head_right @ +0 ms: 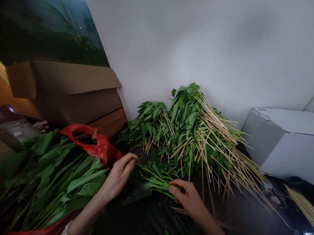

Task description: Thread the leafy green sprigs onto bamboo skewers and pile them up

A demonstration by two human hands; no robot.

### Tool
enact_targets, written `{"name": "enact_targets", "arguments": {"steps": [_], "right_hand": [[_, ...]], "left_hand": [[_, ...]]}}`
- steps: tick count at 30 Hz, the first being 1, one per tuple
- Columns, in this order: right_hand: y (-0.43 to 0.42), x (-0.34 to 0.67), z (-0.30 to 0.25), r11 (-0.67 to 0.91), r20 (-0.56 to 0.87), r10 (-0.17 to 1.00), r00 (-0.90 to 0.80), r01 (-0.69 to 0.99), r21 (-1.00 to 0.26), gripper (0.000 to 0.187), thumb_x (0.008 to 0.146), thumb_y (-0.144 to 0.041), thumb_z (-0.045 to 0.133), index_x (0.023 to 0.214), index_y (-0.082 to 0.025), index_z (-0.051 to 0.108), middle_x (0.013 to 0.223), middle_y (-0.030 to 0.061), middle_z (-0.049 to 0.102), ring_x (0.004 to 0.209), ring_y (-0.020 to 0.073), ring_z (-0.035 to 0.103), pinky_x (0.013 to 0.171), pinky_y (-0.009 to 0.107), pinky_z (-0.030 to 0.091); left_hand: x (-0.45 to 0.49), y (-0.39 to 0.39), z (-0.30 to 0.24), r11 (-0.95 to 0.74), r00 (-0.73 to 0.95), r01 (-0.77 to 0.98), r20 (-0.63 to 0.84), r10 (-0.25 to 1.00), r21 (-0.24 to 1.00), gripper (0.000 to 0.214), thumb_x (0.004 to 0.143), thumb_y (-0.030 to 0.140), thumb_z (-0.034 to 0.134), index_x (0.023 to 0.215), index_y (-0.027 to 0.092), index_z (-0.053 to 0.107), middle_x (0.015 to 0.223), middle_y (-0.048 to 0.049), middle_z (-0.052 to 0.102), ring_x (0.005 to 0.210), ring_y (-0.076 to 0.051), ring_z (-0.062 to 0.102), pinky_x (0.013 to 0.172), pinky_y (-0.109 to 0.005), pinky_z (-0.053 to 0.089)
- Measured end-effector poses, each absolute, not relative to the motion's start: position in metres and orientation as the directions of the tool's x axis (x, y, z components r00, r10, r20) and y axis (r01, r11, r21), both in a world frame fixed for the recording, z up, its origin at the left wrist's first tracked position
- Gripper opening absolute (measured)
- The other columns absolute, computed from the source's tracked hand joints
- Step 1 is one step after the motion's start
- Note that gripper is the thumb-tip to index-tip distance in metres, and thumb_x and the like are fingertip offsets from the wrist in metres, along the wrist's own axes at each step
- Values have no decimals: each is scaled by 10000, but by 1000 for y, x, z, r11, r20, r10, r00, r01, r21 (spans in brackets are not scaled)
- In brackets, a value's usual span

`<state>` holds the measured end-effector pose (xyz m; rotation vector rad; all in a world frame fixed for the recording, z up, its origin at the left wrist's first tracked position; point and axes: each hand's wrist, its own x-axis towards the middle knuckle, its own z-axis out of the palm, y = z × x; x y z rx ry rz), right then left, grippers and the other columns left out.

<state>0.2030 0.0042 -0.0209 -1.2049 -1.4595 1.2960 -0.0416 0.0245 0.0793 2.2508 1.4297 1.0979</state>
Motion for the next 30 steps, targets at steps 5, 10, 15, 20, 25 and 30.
{"name": "enact_targets", "arguments": {"steps": [5, 10, 15, 20, 25, 30], "right_hand": [[1, 197, -22, 7, -18, 973, -231, 107, -994, 443, 743, -599, 628, 852, -182, 731, 497, -37, 483, 486, 122, 445, 498, 251, 378], [-1, 194, -23, 24, -4, 971, -241, 113, -993, 451, 764, -604, 607, 872, -182, 724, 503, -40, 484, 495, 122, 444, 510, 250, 376], [-3, 192, -24, 18, -12, 972, -233, 128, -992, 415, 796, -573, 585, 861, -181, 703, 502, -50, 464, 485, 114, 421, 492, 241, 337], [-8, 188, -22, 75, 20, 963, -267, 196, -978, 321, 814, -472, 589, 890, -180, 695, 541, -41, 484, 509, 118, 435, 504, 244, 337], [-10, 189, -19, 99, 22, 951, -308, 236, -967, 283, 835, -422, 575, 934, -181, 687, 634, -16, 562, 565, 134, 509, 549, 249, 378], [-9, 194, -17, 168, 43, 922, -384, 297, -940, 275, 910, -400, 484, 899, -195, 666, 589, -27, 545, 558, 132, 509, 550, 241, 372]], "left_hand": [[-24, 5, 48, -642, 530, 712, 383, 757, 283, 81, 926, 258, 542, 964, 212, 597, 855, -6, 629, 779, -150, 600, 692, -237, 446], [-17, 8, 28, -702, 650, 712, 391, 651, -13, 66, 935, 242, 523, 971, 199, 558, 892, -27, 616, 787, -175, 594, 669, -265, 459], [-15, 8, 25, -712, 689, 695, 376, 620, -99, 76, 959, 222, 471, 905, 186, 512, 824, -24, 596, 737, -186, 559, 632, -290, 435], [-13, 11, 22, -732, 748, 657, 275, 604, -181, 42, 932, 198, 527, 891, 190, 523, 841, -23, 576, 770, -200, 532, 643, -307, 402], [-13, 10, 32, -734, 763, 647, 199, 615, -208, 35, 901, 190, 569, 903, 194, 534, 873, -26, 582, 816, -209, 513, 681, -331, 366], [-11, 9, 34, -740, 768, 641, 163, 620, -204, 224, 815, 341, 681, 850, 174, 535, 858, -45, 603, 859, -225, 505, 741, -357, 344]]}}
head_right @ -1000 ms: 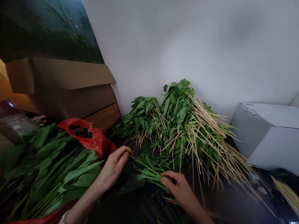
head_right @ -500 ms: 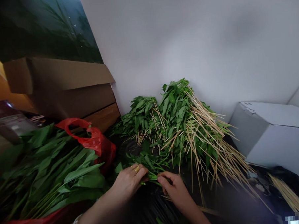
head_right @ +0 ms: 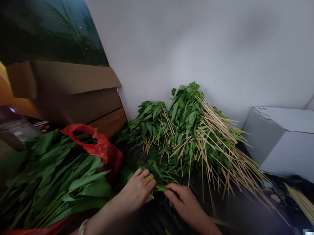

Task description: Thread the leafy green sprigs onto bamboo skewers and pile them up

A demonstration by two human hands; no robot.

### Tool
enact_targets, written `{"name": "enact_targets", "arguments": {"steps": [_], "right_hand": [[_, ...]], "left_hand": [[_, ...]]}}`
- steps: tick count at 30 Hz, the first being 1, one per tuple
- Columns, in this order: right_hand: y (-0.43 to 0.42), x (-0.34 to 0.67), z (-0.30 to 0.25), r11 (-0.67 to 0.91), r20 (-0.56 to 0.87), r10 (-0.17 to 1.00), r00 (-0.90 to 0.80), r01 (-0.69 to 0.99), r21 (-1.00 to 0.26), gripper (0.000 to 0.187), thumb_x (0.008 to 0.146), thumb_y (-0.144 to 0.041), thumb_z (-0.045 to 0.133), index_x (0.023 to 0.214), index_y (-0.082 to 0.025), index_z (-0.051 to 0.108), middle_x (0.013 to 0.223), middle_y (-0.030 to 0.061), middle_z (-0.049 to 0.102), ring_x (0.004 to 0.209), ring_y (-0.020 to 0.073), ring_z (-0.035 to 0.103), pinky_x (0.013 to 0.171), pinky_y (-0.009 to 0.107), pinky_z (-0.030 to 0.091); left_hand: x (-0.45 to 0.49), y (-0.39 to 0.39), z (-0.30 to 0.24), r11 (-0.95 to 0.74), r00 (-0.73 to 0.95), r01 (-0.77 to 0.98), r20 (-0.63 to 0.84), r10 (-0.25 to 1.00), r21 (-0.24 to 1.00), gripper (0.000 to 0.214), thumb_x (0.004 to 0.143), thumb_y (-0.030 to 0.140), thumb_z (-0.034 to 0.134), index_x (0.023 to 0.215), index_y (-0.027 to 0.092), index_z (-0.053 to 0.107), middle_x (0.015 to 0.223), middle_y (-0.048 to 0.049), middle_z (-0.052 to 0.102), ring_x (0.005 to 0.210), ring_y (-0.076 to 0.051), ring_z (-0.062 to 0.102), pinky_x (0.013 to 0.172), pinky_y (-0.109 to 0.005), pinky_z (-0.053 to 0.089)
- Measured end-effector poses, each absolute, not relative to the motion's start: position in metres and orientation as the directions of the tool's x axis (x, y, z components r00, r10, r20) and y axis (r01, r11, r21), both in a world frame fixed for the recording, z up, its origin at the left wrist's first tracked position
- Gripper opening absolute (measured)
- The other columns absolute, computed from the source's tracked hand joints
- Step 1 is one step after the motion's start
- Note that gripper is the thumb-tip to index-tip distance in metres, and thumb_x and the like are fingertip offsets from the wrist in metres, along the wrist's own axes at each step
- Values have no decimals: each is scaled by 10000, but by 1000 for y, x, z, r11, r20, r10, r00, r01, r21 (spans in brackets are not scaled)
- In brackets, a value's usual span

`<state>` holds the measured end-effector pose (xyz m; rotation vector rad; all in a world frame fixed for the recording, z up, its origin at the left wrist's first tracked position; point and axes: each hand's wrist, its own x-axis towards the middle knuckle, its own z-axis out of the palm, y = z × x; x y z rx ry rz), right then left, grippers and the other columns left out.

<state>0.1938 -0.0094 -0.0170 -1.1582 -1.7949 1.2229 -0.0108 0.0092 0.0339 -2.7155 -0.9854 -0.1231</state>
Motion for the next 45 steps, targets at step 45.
{"name": "enact_targets", "arguments": {"steps": [45], "right_hand": [[-18, 179, -35, 582, 668, 641, -378, 806, -103, 286, 993, -139, 297, 924, -176, 572, 735, 41, 567, 666, 193, 550, 609, 312, 378]], "left_hand": [[-1, 26, 29, -607, 584, 779, 169, 794, 158, 88, 839, 220, 593, 765, 199, 550, 827, -3, 630, 893, -201, 504, 757, -344, 319]]}}
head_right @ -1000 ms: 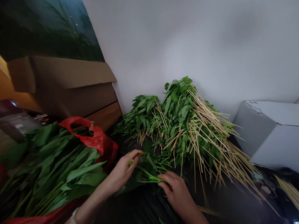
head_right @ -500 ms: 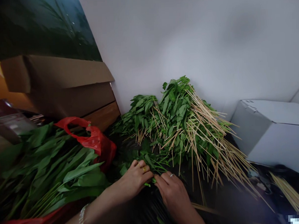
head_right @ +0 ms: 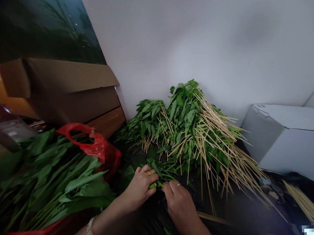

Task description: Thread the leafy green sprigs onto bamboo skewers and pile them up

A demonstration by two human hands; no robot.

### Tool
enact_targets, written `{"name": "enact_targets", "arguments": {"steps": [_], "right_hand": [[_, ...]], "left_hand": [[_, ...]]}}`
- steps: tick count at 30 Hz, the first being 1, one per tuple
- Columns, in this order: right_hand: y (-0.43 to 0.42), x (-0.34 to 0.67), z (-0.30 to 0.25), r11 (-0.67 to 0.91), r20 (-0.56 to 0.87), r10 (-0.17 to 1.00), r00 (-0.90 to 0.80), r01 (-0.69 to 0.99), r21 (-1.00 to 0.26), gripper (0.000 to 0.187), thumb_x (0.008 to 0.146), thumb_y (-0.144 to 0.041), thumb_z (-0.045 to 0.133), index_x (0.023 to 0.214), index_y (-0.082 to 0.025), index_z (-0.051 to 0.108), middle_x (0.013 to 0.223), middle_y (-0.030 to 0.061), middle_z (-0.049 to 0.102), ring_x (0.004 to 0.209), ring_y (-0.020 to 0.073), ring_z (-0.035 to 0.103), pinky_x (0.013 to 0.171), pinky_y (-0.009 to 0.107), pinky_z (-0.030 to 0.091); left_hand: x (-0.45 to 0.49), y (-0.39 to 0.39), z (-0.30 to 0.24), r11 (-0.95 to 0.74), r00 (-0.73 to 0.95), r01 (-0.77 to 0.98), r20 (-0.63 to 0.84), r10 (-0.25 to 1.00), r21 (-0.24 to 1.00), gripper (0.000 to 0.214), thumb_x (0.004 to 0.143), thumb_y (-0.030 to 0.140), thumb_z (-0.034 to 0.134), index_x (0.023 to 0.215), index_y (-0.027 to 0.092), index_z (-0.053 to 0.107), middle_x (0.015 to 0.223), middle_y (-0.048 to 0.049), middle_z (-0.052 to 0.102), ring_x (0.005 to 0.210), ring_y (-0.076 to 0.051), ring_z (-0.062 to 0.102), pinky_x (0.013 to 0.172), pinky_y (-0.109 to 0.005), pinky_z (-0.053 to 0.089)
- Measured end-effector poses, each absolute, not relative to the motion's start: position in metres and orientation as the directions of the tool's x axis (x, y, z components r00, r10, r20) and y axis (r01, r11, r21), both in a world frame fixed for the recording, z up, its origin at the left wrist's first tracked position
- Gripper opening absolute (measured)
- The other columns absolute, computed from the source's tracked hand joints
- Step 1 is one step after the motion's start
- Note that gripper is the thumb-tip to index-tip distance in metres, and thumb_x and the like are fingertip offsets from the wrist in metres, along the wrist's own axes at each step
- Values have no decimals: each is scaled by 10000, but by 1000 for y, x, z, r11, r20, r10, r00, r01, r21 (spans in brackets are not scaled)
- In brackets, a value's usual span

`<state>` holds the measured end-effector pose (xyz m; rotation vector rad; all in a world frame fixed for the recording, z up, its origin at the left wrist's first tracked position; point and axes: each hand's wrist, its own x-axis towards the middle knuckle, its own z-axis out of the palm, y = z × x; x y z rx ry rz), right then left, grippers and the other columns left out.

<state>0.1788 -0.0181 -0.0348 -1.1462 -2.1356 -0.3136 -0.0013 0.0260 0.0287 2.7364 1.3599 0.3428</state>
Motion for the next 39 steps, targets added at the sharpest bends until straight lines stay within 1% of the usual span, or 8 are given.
{"name": "enact_targets", "arguments": {"steps": [5, 8, 11, 15, 20, 27, 32, 39], "right_hand": [[-15, 187, -35, 586, 678, 645, -353, 798, -142, 303, 1011, -177, 297, 900, -189, 579, 708, 24, 552, 647, 178, 535, 613, 296, 372], [-14, 188, -35, 599, 694, 622, -362, 791, -125, 274, 1005, -197, 356, 837, -197, 572, 695, 18, 546, 650, 175, 527, 613, 294, 361], [-16, 185, -35, 623, 709, 575, -408, 780, -56, 320, 985, -130, 351, 740, -203, 545, 673, 21, 528, 631, 175, 503, 593, 295, 343], [-21, 177, -40, 636, 696, 559, -452, 772, -10, 325, 933, -34, 308, 813, -180, 574, 718, 46, 552, 673, 192, 507, 635, 310, 386], [-22, 176, -40, 624, 611, 642, -463, 778, -67, 315, 888, -4, 315, 874, -175, 579, 787, 66, 572, 740, 219, 521, 705, 345, 418], [8, 194, -49, 409, 563, 806, -183, 859, -307, 212, 927, -102, 417, 861, -200, 593, 806, 59, 595, 817, 229, 568, 759, 353, 444], [20, 188, -63, 404, 575, 804, -152, 849, -340, 230, 882, -72, 435, 803, -200, 609, 771, 69, 620, 759, 232, 593, 679, 337, 469], [4, 197, -42, 488, 681, 731, -45, 732, -475, 204, 969, -193, 358, 1038, -215, 549, 959, 74, 635, 907, 201, 622, 801, 330, 495]], "left_hand": [[-18, 41, 56, -297, 164, 885, 357, 920, 358, 220, 907, 153, 388, 783, 200, 565, 827, -31, 634, 921, -216, 520, 798, -345, 358], [-11, 29, 63, -521, 412, 802, 360, 837, 293, 185, 915, 149, 411, 889, 215, 581, 947, -20, 652, 1010, -203, 530, 941, -382, 314], [5, 8, 54, -699, 670, 683, 199, 715, 211, 114, 926, 176, 456, 945, 220, 560, 882, -2, 652, 890, -181, 578, 983, -386, 313], [11, -4, 39, -696, 698, 701, 50, 714, 152, 60, 914, 176, 493, 960, 205, 519, 882, -19, 651, 793, -194, 600, 764, -308, 420], [-2, -3, 37, -665, 666, 744, 5, 746, 65, 94, 917, 139, 449, 890, 196, 519, 823, -34, 647, 761, -218, 610, 716, -319, 428], [-30, 0, 62, -489, 475, 715, 165, 864, 500, 160, 989, 279, 367, 910, 211, 488, 844, 6, 610, 757, -144, 585, 706, -243, 420], [-29, 7, 62, -396, 350, 745, 191, 917, 537, 189, 789, 300, 679, 834, 202, 523, 757, 43, 617, 691, -147, 576, 633, -236, 385], [-38, 6, 70, -410, 286, 693, 296, 911, 593, 124, 807, 192, 607, 929, 208, 599, 806, 28, 656, 704, -137, 598, 665, -224, 415]]}}
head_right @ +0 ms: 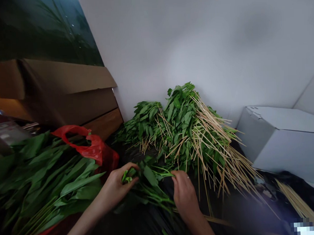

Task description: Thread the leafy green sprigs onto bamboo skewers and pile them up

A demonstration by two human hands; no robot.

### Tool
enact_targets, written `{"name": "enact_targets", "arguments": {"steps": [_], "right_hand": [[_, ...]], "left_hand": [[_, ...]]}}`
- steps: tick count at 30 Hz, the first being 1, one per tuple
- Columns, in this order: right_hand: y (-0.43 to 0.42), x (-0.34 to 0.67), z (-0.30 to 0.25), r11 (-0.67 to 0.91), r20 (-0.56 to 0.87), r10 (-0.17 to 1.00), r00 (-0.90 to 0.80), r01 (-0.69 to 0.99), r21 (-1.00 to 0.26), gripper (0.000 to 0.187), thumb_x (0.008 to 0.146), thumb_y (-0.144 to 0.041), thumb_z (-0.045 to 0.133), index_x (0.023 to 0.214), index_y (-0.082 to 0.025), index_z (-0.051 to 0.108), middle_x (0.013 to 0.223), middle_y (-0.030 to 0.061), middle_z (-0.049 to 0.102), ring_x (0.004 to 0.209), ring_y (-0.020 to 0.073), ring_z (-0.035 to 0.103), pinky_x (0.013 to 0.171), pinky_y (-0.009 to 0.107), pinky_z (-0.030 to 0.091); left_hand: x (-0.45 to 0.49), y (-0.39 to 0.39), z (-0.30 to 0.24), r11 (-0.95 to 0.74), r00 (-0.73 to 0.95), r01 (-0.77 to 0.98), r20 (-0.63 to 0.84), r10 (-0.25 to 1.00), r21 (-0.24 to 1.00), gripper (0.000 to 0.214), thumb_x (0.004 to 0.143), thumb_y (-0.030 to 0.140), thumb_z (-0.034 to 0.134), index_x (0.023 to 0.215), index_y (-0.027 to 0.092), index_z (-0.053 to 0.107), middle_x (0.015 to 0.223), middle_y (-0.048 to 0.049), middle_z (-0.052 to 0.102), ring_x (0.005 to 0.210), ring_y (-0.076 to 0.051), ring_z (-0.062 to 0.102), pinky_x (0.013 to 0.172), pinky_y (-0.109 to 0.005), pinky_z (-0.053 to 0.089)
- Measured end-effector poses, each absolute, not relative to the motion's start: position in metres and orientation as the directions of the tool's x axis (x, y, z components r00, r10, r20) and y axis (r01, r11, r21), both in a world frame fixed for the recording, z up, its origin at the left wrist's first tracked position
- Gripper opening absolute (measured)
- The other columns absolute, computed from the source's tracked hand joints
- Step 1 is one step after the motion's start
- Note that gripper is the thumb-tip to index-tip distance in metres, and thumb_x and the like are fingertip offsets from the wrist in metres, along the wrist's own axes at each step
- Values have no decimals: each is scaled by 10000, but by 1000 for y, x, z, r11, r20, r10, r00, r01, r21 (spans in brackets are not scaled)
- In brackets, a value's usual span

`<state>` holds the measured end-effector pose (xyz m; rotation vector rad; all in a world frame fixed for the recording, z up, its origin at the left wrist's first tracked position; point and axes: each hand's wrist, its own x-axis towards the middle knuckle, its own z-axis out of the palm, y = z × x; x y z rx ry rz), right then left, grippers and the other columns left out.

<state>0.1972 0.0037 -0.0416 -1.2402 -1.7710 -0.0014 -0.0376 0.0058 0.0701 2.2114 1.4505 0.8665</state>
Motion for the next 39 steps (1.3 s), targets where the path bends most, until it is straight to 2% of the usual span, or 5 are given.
{"name": "enact_targets", "arguments": {"steps": [3, 9, 15, 27, 39], "right_hand": [[-6, 197, -35, 474, 654, 753, 71, 631, -614, 192, 967, -258, 374, 1080, -224, 526, 981, 81, 640, 905, 210, 628, 807, 344, 494], [-7, 190, -33, 240, 257, 966, -13, 406, -882, 263, 955, -435, 391, 972, -227, 552, 793, 13, 641, 694, 165, 620, 662, 271, 500], [-5, 187, -29, 254, 240, 967, -84, 322, -912, 338, 889, -496, 491, 793, -212, 646, 716, 19, 635, 681, 176, 593, 628, 269, 472], [-5, 193, -25, 134, 134, 991, 3, -54, -990, 363, 833, -545, 582, 960, -226, 700, 931, 58, 696, 681, 169, 596, 684, 317, 521], [-1, 189, -38, -45, -53, 998, 15, -342, -939, 424, 715, -594, 707, 877, -203, 695, 894, 91, 727, 760, 214, 641, 620, 308, 481]], "left_hand": [[-43, 5, 76, -435, 260, 653, 356, 898, 620, 144, 913, 266, 493, 910, 193, 617, 798, 10, 662, 703, -134, 605, 672, -223, 426], [-42, 3, 75, -439, 258, 656, 364, 895, 615, 235, 945, 304, 450, 858, 175, 625, 741, 12, 642, 662, -126, 584, 639, -220, 417], [-44, 2, 74, -452, 279, 677, 365, 888, 581, 253, 950, 316, 432, 873, 174, 626, 744, 1, 646, 660, -132, 575, 640, -227, 418], [-49, -3, 72, -428, 116, 695, 497, 860, 578, 212, 931, 299, 462, 854, 176, 616, 734, 1, 648, 650, -137, 593, 624, -218, 429], [-37, -4, 70, -578, 225, 672, 616, 755, 463, 159, 920, 238, 537, 925, 183, 686, 789, -33, 599, 732, -143, 592, 678, -236, 460]]}}
